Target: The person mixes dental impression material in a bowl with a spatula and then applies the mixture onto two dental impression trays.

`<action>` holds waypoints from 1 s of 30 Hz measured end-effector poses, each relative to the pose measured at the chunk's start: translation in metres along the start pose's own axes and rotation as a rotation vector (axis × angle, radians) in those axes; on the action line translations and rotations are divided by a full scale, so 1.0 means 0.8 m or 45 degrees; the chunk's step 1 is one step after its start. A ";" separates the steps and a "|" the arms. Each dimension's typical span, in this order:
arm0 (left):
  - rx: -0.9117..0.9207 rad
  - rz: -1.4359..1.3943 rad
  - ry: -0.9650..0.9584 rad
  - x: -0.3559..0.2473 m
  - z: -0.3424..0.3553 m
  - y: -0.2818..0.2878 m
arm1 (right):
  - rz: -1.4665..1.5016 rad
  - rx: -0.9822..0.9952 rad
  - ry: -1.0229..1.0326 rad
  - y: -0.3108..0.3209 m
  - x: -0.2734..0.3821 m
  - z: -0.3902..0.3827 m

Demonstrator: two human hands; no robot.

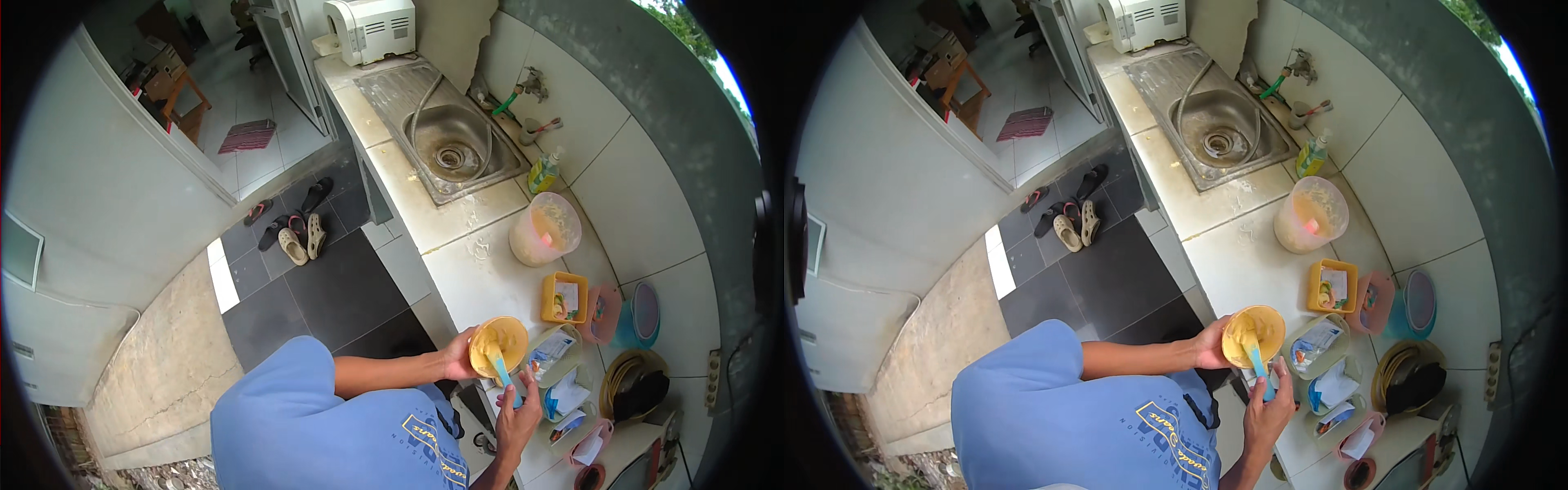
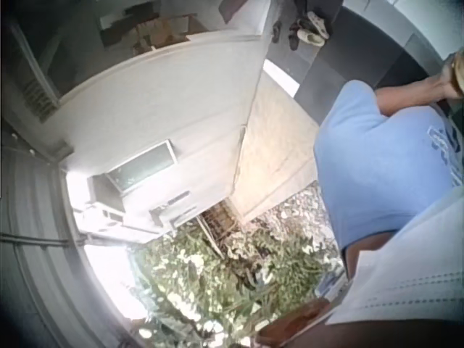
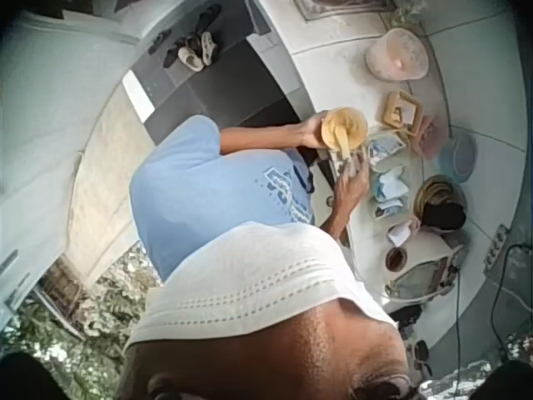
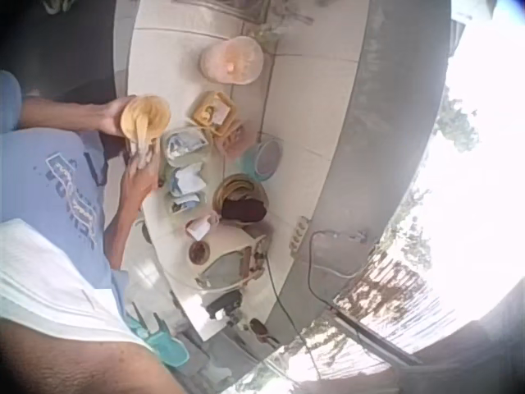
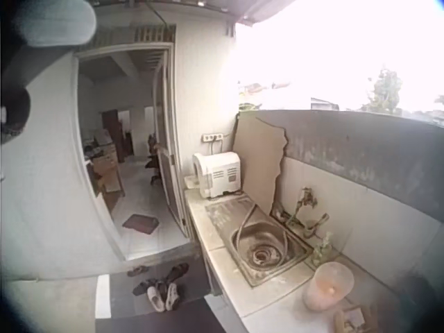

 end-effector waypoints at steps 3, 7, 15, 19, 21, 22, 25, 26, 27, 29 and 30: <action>0.053 -0.104 -0.064 -0.017 0.004 0.020 | -0.043 0.064 0.107 -0.024 -0.006 0.011; -0.065 -0.185 -0.009 -0.022 -0.013 0.024 | 0.041 0.096 0.046 -0.041 -0.015 0.010; -0.121 -0.086 0.034 -0.046 0.003 0.053 | 0.037 -0.325 -0.079 0.002 -0.035 -0.037; -0.291 -0.068 -0.045 -0.079 -0.012 0.029 | 0.102 -0.345 -0.388 0.004 -0.116 -0.091; -0.235 -0.110 0.013 -0.090 0.005 0.023 | 0.227 -0.335 -0.635 -0.016 -0.157 -0.128; -0.274 -0.108 0.010 -0.089 0.004 0.025 | 0.343 -0.375 -0.739 -0.031 -0.183 -0.153; -0.290 -0.107 0.119 -0.083 0.025 0.039 | 0.601 -0.543 -1.002 -0.062 -0.235 -0.201; -0.297 -0.108 0.147 -0.079 0.029 0.042 | 0.768 -0.604 -1.139 -0.078 -0.250 -0.215; -0.307 -0.091 0.125 -0.078 0.032 0.044 | 0.768 -0.629 -1.151 -0.083 -0.263 -0.222; -0.349 -0.049 0.069 -0.076 0.033 0.044 | 1.189 -0.905 -1.226 -0.099 -0.281 -0.233; -0.356 -0.040 0.085 -0.074 0.032 0.047 | 1.197 -0.923 -1.229 -0.099 -0.287 -0.231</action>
Point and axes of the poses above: each hand's wrist, its own z-axis towards the middle knuckle, its own y-axis out of the back of the hand, x = y × z, the point moved 8 cm from there along z, towards the middle knuckle, and after that the axes turned 13 degrees about y, right-handed, at the moved point
